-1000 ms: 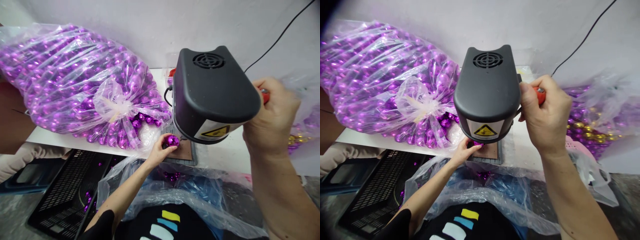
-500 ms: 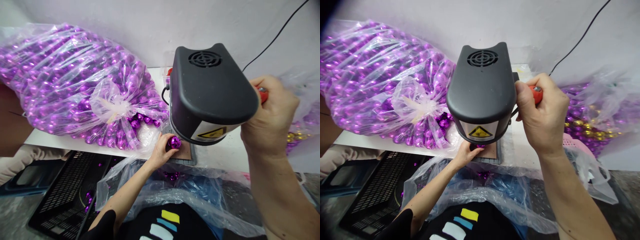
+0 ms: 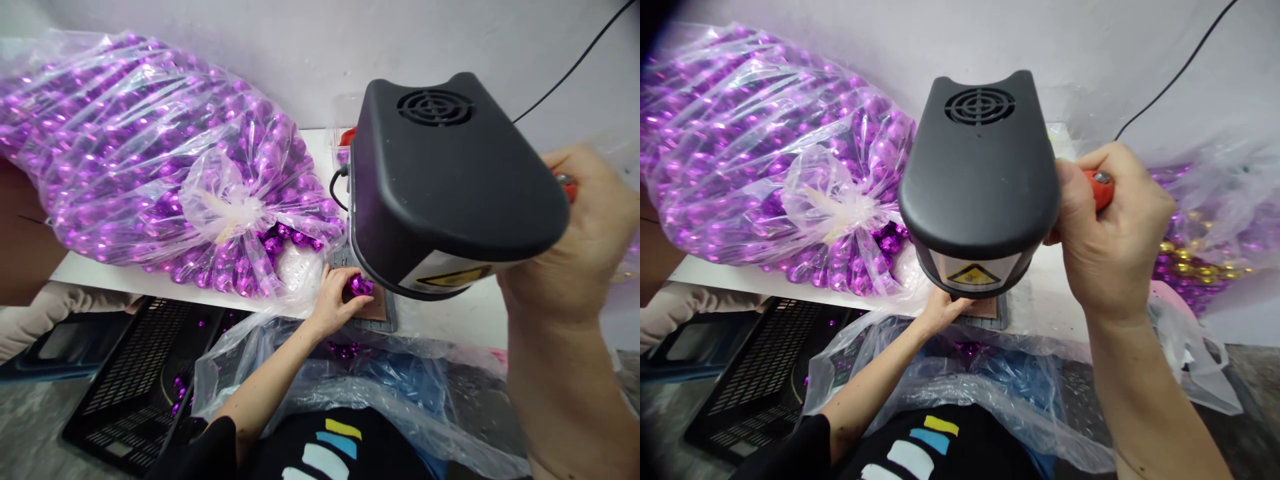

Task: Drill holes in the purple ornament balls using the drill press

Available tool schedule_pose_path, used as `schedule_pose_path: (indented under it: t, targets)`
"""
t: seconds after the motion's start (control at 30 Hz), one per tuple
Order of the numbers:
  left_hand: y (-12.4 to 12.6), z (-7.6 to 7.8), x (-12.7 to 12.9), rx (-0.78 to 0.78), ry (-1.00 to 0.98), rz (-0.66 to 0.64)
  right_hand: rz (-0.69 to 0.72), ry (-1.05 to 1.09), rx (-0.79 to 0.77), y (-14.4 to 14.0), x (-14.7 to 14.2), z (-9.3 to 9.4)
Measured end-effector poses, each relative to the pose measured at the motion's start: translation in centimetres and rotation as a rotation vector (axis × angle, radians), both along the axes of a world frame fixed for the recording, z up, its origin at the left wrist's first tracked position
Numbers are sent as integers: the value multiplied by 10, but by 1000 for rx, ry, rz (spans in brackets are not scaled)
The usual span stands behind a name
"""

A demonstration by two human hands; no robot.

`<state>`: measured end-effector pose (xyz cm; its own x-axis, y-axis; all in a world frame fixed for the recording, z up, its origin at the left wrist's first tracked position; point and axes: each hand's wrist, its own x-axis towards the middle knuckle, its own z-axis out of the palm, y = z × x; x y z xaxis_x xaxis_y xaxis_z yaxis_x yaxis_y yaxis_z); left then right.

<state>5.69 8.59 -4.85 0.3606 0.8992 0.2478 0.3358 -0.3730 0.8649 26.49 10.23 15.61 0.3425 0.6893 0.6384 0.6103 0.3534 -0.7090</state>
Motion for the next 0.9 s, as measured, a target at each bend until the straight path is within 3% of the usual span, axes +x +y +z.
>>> schedule_pose_path:
  t: [0.43,0.63,0.8,0.9]
  targets:
    - [-3,6,-1,45,52,0,-17,-87,1,-6,2,-2]
    - [-2,5,-1,50,56,0,-91,-224,156,-38,0,-19]
    - [-2,6,0,19,45,-5,0,-331,130,-69,4,-39]
    - [-2,6,0,25,57,5,24,-270,45,-80,6,-49]
